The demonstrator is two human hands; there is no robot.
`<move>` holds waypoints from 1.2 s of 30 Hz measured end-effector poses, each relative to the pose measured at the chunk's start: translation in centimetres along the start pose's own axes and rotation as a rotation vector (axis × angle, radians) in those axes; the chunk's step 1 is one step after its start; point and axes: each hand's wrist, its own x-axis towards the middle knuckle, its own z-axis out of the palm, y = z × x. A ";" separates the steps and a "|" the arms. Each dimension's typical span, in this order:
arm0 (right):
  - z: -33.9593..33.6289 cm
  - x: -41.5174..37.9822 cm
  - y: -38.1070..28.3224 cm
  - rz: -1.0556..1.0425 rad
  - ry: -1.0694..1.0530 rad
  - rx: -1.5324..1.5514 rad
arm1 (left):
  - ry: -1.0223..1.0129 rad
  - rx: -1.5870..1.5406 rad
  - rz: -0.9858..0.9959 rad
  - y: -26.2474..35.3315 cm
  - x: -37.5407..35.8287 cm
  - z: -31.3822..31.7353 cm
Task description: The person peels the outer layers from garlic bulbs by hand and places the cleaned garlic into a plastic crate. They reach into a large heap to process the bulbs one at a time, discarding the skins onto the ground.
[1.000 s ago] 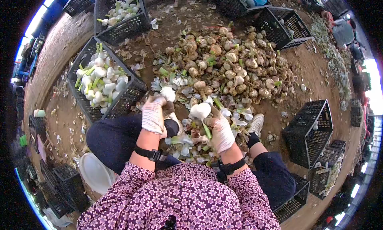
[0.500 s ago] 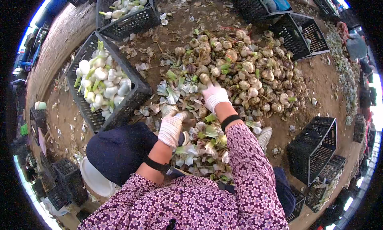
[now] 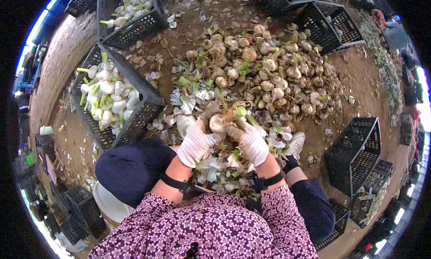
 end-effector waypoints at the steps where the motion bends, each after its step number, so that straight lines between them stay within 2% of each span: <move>1: 0.0 -0.9 0.1 -0.012 0.009 0.005 | 0.042 0.208 -0.010 1.2 -0.3 1.3; 2: 0.0 -1.7 0.1 -0.072 0.036 0.182 | 0.086 0.415 -0.016 2.0 -0.7 2.3; 3: 0.0 -2.6 0.0 -0.131 0.062 0.360 | 0.074 0.423 -0.012 2.1 -1.3 2.8; 5: 1.4 -4.7 -2.3 -0.193 0.134 0.359 | 0.101 1.131 0.355 2.1 -2.5 3.8; 6: 2.2 -5.0 -2.3 -0.279 0.143 0.374 | 0.077 1.117 0.468 1.3 -2.3 3.5; 7: 2.7 -5.4 -2.3 -0.363 0.150 0.388 | 0.069 1.121 0.480 1.8 -2.9 4.3; 9: 2.6 -6.8 -3.4 -0.371 0.092 0.415 | 0.086 1.350 0.644 3.6 -4.5 5.9; 10: 2.6 -7.4 -3.8 -0.363 0.030 0.439 | 0.073 1.381 0.638 3.8 -4.8 6.1; 17: 1.7 -10.7 -4.6 -0.316 0.044 0.407 | 0.020 1.315 0.577 5.1 -6.9 8.5; 19: 0.9 -11.6 -4.7 -0.277 -0.005 0.287 | -0.056 1.020 0.590 5.5 -7.5 9.4; 20: 0.7 -11.5 -4.3 -0.283 -0.004 0.290 | -0.060 1.024 0.593 5.5 -7.8 9.4; 22: 0.5 -10.9 -2.9 -0.334 0.051 0.175 | -0.012 0.556 0.161 5.3 -8.3 9.4; 23: 0.6 -10.9 -2.5 -0.336 0.053 0.178 | -0.014 0.559 0.160 5.5 -8.5 9.5; 25: 1.3 -11.1 -2.1 -0.400 0.105 0.232 | -0.005 0.269 -0.029 6.1 -9.1 10.0; 27: 1.4 -11.3 -1.7 -0.396 0.104 0.237 | -0.052 0.222 -0.040 5.3 -8.7 8.9; 29: 1.6 -11.1 -1.1 -0.466 0.149 0.173 | -0.011 -0.214 -0.200 4.6 -8.4 8.5; 31: 1.7 -11.0 -1.0 -0.504 0.176 0.182 | -0.072 -0.216 -0.146 4.3 -8.3 8.9; 33: 1.7 -11.4 -0.9 -0.532 0.209 0.191 | 0.198 0.226 0.074 4.2 -8.9 10.2; 34: 1.8 -11.6 -1.1 -0.547 0.257 0.115 | 0.079 0.449 0.267 4.2 -9.4 10.3; 35: 2.1 -11.9 -1.3 -0.560 0.304 0.041 | 0.086 0.449 0.004 4.4 -9.6 10.9; 36: 2.7 -12.3 -1.3 -0.532 0.309 0.103 | 0.079 0.445 -0.010 4.5 -9.8 10.8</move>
